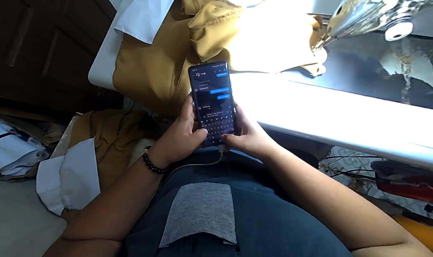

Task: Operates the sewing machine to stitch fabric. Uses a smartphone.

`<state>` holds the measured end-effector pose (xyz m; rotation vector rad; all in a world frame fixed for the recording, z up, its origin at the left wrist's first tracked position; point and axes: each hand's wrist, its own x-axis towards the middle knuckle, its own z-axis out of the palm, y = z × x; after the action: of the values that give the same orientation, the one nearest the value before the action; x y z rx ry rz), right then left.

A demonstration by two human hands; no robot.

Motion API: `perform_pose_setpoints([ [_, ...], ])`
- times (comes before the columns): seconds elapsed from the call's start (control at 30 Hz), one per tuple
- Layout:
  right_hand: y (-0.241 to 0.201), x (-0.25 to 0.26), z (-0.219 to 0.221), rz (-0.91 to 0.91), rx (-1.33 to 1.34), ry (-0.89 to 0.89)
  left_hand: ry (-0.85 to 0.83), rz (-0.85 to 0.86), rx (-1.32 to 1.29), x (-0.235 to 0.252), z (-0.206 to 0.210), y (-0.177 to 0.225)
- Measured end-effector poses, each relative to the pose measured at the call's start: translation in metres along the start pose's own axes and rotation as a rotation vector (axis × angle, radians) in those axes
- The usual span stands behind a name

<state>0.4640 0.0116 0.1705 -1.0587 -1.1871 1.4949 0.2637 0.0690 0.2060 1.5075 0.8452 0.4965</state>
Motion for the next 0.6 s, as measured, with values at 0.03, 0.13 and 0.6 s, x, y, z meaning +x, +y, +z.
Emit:
perform_pose_setpoints([
  [0.03,0.0005,-0.0006,-0.0003,-0.012,0.006,-0.008,-0.003,0.002,-0.001,0.0000,-0.0002,-0.0001],
  [0.13,-0.0006,-0.0019,0.0008,-0.016,0.023,0.005,-0.017,0.011,-0.013,-0.0003,-0.0004,-0.0010],
  [0.6,0.0013,-0.0006,0.0004,0.021,0.035,0.013,-0.014,-0.004,-0.007,0.0000,0.0010,-0.0022],
])
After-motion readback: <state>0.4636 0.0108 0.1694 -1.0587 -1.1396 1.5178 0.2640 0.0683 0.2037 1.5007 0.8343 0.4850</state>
